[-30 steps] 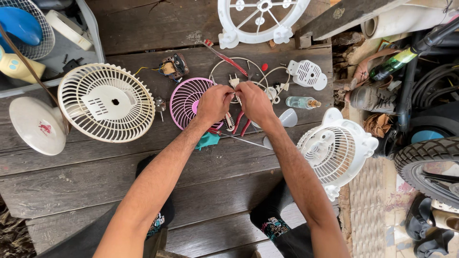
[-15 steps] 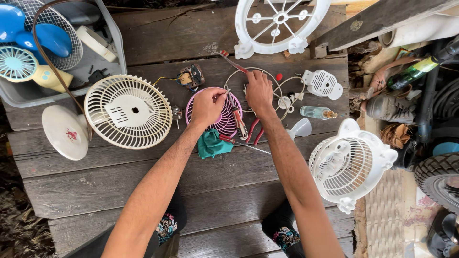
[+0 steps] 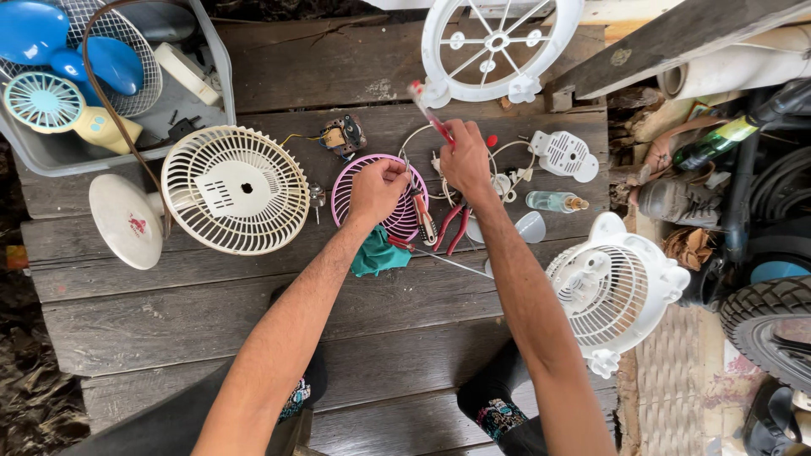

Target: The person disassembles a small electric fan motor, uses a screwdriver to adjust internal components, and then reassembles the motor into the fan housing. They also handle a power cord and a cloth during the process.

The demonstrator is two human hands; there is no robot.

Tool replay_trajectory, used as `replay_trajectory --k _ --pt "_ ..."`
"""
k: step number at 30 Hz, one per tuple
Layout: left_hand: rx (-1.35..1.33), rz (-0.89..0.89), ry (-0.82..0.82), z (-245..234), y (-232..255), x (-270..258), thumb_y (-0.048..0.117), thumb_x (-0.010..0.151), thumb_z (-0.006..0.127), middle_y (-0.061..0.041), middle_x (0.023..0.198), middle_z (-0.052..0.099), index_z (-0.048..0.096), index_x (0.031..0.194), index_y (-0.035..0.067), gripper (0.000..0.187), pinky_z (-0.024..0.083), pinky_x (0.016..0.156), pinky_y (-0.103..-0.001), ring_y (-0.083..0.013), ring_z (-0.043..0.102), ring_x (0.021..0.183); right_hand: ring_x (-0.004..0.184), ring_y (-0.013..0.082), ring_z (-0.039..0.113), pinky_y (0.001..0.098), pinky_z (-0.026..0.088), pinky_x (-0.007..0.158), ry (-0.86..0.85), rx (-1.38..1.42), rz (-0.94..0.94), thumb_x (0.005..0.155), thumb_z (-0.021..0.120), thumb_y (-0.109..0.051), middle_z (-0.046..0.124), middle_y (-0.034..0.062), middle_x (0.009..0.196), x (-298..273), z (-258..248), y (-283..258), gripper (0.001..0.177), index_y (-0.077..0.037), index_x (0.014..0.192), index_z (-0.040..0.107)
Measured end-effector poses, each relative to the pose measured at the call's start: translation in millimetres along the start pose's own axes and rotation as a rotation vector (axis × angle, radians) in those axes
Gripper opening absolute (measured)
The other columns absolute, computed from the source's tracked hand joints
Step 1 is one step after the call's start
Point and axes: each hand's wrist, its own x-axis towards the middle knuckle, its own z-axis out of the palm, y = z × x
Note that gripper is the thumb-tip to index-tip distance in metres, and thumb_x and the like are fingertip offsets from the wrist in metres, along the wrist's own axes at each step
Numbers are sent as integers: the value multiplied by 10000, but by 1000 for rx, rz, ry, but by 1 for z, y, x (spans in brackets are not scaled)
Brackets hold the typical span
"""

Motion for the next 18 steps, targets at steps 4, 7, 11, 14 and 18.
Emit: replay_trajectory --k 4,7,11,14,18 --pt "-100 -62 5 4 17 -10 166 880 752 -93 883 807 724 1087 23 253 594 717 -264 -123 769 788 780 316 669 415 543 719 -23 140 -70 892 630 -47 655 178 896 -11 -46 -20 167 -18 1056 644" --pt "-313 -94 -12 13 25 -16 127 886 740 -102 914 806 707 1088 -8 245 596 685 -249 -125 760 783 655 229 622 369 502 634 -137 196 93 980 620 -173 644 131 733 -33 -90 -43 170 -30 1053 676" --pt "-623 -134 -76 30 41 -25 99 934 706 -107 949 791 696 1101 -36 216 594 672 -243 -137 744 788 604 202 542 362 449 576 -190 126 171 1047 625 -352 592 120 666 -66 -148 -74 314 -52 1113 688" --pt "-649 -126 -133 39 55 -39 104 952 691 -100 957 789 704 1121 -33 218 597 691 -239 -137 747 794 629 202 561 373 460 601 -193 93 141 1049 620 -365 603 120 695 -90 -181 -88 332 -50 1105 710" --pt "-678 -90 -227 46 84 -66 111 964 687 -90 966 784 714 1146 -24 228 575 712 -239 -128 729 816 725 199 629 384 511 655 -58 21 -71 1022 660 -372 702 114 841 -116 -205 -94 358 -33 1095 749"
